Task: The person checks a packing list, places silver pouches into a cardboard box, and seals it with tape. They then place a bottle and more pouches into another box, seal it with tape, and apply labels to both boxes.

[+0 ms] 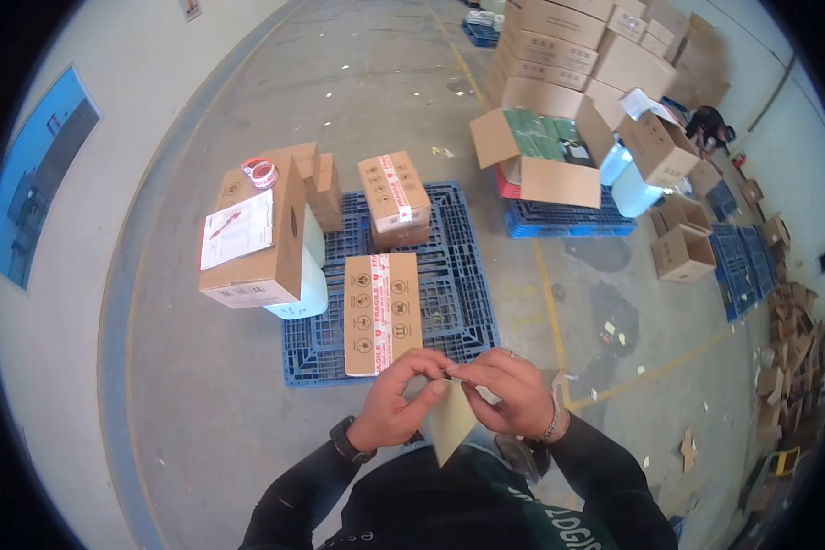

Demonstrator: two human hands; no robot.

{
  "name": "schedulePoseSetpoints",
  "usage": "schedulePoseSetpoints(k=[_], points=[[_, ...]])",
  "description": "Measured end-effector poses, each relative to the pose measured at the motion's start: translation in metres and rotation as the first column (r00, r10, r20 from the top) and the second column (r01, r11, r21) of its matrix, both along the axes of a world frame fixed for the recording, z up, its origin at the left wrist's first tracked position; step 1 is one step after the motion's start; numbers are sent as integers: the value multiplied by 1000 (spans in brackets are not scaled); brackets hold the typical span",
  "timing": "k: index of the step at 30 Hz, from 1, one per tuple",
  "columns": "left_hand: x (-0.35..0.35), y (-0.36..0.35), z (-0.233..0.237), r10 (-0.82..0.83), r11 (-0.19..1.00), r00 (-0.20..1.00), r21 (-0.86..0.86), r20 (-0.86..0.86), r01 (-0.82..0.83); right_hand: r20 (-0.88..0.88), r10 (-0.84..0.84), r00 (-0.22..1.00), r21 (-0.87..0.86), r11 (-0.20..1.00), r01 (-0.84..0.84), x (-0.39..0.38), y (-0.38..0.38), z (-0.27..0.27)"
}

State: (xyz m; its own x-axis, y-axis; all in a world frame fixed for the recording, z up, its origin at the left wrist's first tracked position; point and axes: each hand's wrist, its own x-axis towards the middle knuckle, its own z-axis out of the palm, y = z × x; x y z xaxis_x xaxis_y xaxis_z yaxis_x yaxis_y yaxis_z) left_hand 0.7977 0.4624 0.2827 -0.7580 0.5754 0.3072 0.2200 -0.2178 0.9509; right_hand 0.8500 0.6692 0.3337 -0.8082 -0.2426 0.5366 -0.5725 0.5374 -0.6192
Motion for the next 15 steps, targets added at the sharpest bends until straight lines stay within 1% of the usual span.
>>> schedulePoseSetpoints(k=[1, 3, 4, 6, 8, 9, 11, 12, 13, 14, 15], points=[[-11, 4, -9, 50, 997, 992, 46, 112, -55, 44, 5, 999, -52, 999, -2, -18, 3, -10], [-38, 12, -25, 150, 972, 932, 122, 329, -199, 140, 22, 990, -131, 991, -4, -58, 11, -31], [-57, 16, -32, 216, 959, 912, 100, 349, -265, 193, 38, 981, -160, 987, -7, -81, 17, -43], [-96, 18, -59, 289, 954, 896, -19, 337, -300, 304, 69, 950, -209, 978, -4, -130, 23, -64], [-142, 25, -81, 345, 938, 873, -107, 343, -329, 273, 49, 961, -167, 986, -2, -184, 30, -89], [-164, 26, -93, 402, 915, 846, -169, 350, -365, 262, 24, 965, -147, 989, 15, -210, 34, -102], [-212, 22, -129, 471, 877, 806, -288, 358, -384, 344, 160, 925, -238, 968, -79, -262, 40, -141], [-239, 12, -154, 541, 832, 803, -302, 251, -466, 377, 206, 903, -278, 955, -102, -288, 46, -165], [-263, -3, -177, 597, 786, 788, -304, 148, -539, 491, 183, 852, -288, 957, -39, -313, 52, -187], [-285, -15, -195, 744, 667, 604, -281, 285, -690, 603, 166, 780, -290, 957, 20, -336, 59, -211], [-308, -28, -210, 835, 504, 373, -287, 405, -815, 697, 159, 699, -289, 955, 70, -361, 65, -240]])
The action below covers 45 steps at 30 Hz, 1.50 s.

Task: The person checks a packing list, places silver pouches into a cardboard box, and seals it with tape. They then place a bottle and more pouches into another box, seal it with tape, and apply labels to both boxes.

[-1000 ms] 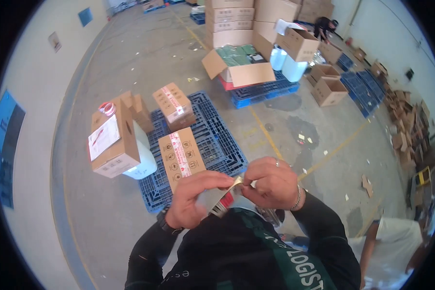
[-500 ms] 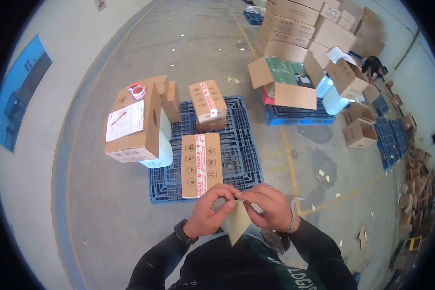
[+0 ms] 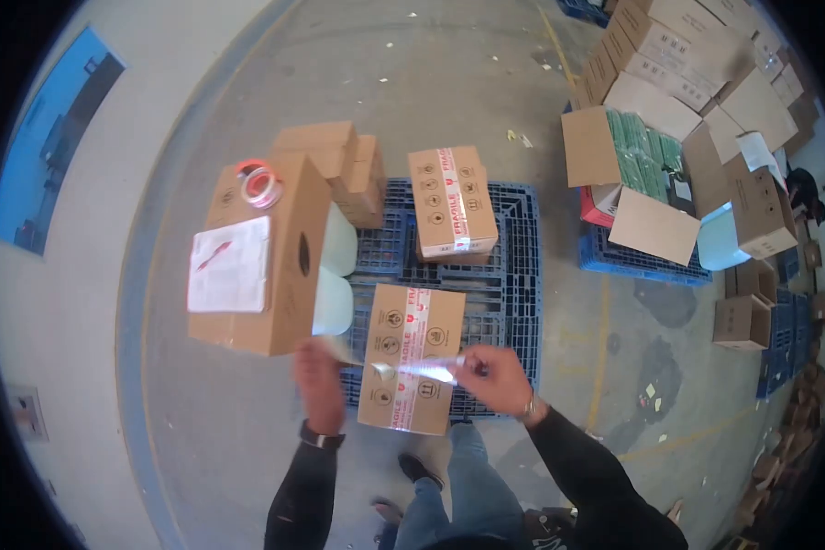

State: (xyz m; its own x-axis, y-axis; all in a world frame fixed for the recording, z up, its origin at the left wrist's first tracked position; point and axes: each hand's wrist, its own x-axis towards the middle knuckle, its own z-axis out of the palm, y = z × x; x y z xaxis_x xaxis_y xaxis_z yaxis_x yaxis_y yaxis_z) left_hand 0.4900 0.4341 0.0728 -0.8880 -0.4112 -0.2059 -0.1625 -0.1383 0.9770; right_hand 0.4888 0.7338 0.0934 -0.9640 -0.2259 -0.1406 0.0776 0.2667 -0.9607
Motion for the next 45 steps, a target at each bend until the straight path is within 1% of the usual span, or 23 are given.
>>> schedulePoseSetpoints(k=[2, 4, 6, 7, 9, 10, 11, 12, 13, 15, 17, 21, 24, 26, 28, 32, 34, 36, 37, 40, 41, 44, 45], points=[[-33, -23, -2, 270, 962, 963, 56, -24, -268, 75, -160, 984, -32, 986, 163, -51, 13, -101], [-23, -48, -37, 352, 933, 936, -74, -6, -351, 515, -269, 814, -400, 765, 505, -111, 14, -148], [18, -57, -84, 291, 927, 952, -274, 96, -256, 609, -416, 675, -406, 568, 716, -174, 15, -202], [47, -64, -115, 219, 875, 957, -472, 192, -105, 585, -466, 664, -412, 534, 738, -207, 13, -225], [106, -41, -143, 50, 941, 953, -335, 298, 55, 504, -562, 656, -419, 505, 755, -271, 10, -277], [136, -35, -159, -11, 777, 902, -564, 432, 280, 444, -604, 661, -423, 510, 749, -300, 9, -304], [163, -17, -168, 7, 868, 864, -432, 504, 244, 455, -603, 655, -435, 491, 755, -326, 10, -323], [205, -19, -201, 19, 869, 829, -420, 558, 262, 466, -602, 649, -446, 474, 759, -349, 8, -340], [232, -14, -193, -29, 925, 686, -241, 727, 295, 487, -625, 610, -435, 431, 790, -366, 4, -352], [251, 13, -173, -121, 775, 571, -282, 812, 566, 512, -661, 548, -440, 347, 829, -392, -6, -368], [256, 26, -162, -143, 836, 482, -155, 864, 526, 532, -677, 508, -470, 263, 843, -409, -16, -383], [275, 26, -169, -266, 762, 468, -114, 842, 638, 513, -757, 406, -312, 276, 909, -424, -25, -396], [246, 41, -156, -275, 770, 553, -164, 786, 616, 593, -678, 434, -109, 466, 878, -435, -14, -388], [226, 52, -151, -266, 837, 598, -127, 756, 533, 471, -771, 428, 102, 530, 842, -453, -8, -444], [230, 51, -164, -304, 768, 585, -170, 752, 617, 411, -815, 408, 193, 515, 835, -464, -5, -469], [232, 48, -178, -305, 740, 573, -189, 761, 645, 281, -871, 403, 409, 489, 771, -446, -8, -420], [234, 47, -179, -296, 743, 507, -138, 810, 655, 60, -908, 414, 583, 369, 724, -410, -19, -357], [223, 47, -172, -259, 784, 357, -21, 897, 621, -147, -692, 707, 619, 494, 611, -378, -14, -340], [221, 47, -167, -259, 794, 372, -23, 892, 607, -236, -533, 812, 650, 535, 540, -372, -9, -337], [221, 47, -162, -241, 824, 413, -40, 878, 566, -529, 9, 848, 690, 586, 425, -380, 2, -364], [224, 47, -165, -233, 833, 432, -50, 871, 551, -416, 157, 896, 834, 459, 306, -387, 0, -379], [243, 51, -177, -183, 873, 482, -84, 857, 480, -212, 49, 976, 894, 414, 173, -439, 3, -393], [247, 52, -186, -161, 887, 500, -98, 851, 452, -118, 23, 993, 885, 456, 94, -462, 2, -388]])
